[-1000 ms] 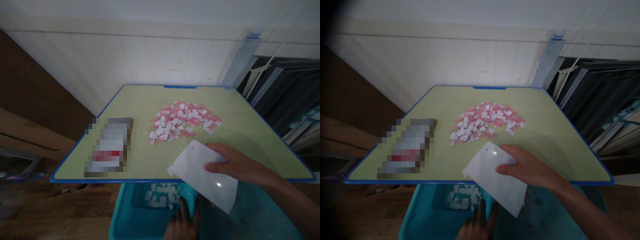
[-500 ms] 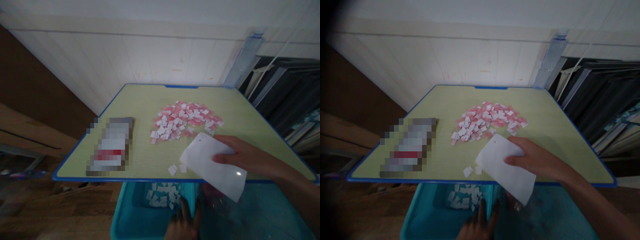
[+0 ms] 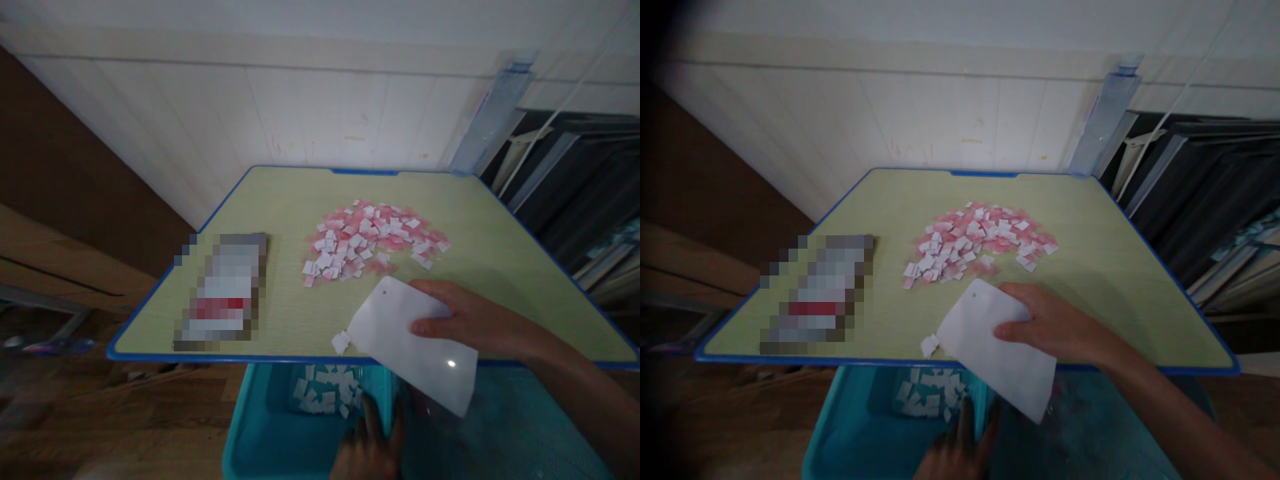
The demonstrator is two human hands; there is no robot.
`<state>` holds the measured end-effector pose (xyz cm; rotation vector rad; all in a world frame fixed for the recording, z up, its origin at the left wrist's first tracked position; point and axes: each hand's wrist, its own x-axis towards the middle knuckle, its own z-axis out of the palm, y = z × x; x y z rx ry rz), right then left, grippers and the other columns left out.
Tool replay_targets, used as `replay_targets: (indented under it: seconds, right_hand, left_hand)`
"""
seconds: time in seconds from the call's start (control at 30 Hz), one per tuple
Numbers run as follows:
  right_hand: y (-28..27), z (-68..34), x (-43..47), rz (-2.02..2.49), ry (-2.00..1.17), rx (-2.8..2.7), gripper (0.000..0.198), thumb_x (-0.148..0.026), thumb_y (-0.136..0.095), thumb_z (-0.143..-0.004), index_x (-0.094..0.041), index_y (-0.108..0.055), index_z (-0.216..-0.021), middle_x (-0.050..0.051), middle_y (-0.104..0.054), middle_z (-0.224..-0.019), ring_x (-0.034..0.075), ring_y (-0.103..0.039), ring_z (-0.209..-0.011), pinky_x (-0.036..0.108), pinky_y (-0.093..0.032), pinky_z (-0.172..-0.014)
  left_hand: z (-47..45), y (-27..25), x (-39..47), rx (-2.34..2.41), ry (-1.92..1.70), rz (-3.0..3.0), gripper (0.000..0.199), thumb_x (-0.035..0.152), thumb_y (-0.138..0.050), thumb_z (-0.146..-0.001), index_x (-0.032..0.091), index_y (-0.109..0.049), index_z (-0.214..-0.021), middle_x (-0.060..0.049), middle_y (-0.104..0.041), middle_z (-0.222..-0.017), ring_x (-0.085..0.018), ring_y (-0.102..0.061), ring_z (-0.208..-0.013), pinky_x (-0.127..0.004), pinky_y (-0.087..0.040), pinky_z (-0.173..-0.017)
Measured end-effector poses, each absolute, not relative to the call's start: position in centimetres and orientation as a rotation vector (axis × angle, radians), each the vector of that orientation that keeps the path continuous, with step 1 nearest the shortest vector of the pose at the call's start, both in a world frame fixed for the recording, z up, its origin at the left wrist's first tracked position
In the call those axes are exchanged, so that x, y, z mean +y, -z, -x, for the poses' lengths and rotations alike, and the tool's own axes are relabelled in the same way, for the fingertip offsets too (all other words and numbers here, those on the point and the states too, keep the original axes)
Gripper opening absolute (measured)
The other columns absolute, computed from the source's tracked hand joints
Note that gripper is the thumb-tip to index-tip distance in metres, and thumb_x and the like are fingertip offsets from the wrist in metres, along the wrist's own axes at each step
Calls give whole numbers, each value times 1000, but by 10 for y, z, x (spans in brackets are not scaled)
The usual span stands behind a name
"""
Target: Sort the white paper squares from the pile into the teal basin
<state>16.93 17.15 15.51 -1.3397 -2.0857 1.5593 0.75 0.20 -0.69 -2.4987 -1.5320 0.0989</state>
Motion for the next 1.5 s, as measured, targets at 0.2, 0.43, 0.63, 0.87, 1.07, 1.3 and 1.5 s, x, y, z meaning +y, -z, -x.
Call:
replay_targets:
  seconds: [0.2,0.43,0.63,0.87,1.07,1.3,1.5]
  right_hand:
    - [-157,-162,169,1317,-1542,-2104,30,-34,-64,-75,-19,-62,-100,5,-67,-94,21,-63,-81,32,-49,-66]
    - [-159,-154,165,1290,-1548,-2159,23,-32,-63,-77,-20,-63,-97,4,-68,-98,22,-64,-88,33,-50,-72]
    - [-163,-171,171,1343,-1499,-2048,41,-39,-66,-77,-22,-63,-115,5,-69,-104,24,-65,-88,35,-54,-71]
    - [-154,-203,177,1494,-1403,-2037,53,-49,-66,-76,-23,-62,-123,8,-70,-108,29,-66,-91,39,-56,-69]
    - [-147,-203,172,1493,-1494,-1996,55,-47,-66,-77,-21,-59,-125,7,-68,-113,28,-66,-93,41,-56,-74]
    - [-149,-195,168,1449,-1548,-2014,46,-43,-65,-79,-24,-61,-120,5,-68,-109,27,-65,-95,37,-54,-77]
    - [-152,-189,165,1368,-1540,-2053,35,-38,-64,-78,-23,-65,-110,5,-69,-100,26,-65,-89,34,-52,-73]
  left_hand:
    - [-7,11,1,-1530,-81,2498,59,14,-51,-82,37,-45,-136,-19,-69,-105,-16,-66,-62,-22,-52,-50]
    - [-8,14,0,-1532,-114,2501,64,12,-53,-80,34,-40,-139,-19,-69,-105,-17,-66,-62,-23,-53,-51]
    - [-7,11,0,-1544,-103,2500,63,12,-52,-81,35,-41,-139,-18,-69,-106,-16,-65,-62,-21,-52,-52]
    - [-6,8,2,-1523,-86,2508,57,15,-50,-82,34,-45,-136,-19,-69,-104,-16,-64,-60,-21,-51,-51]
    - [-6,9,2,-1524,-63,2509,55,18,-50,-83,33,-45,-136,-19,-69,-103,-15,-64,-60,-21,-51,-50]
    - [-6,11,0,-1581,-93,2519,63,12,-52,-81,37,-41,-138,-18,-67,-108,-17,-66,-66,-22,-52,-53]
    - [-8,9,0,-1563,-125,2500,65,11,-53,-80,37,-40,-139,-17,-67,-108,-16,-65,-63,-22,-52,-51]
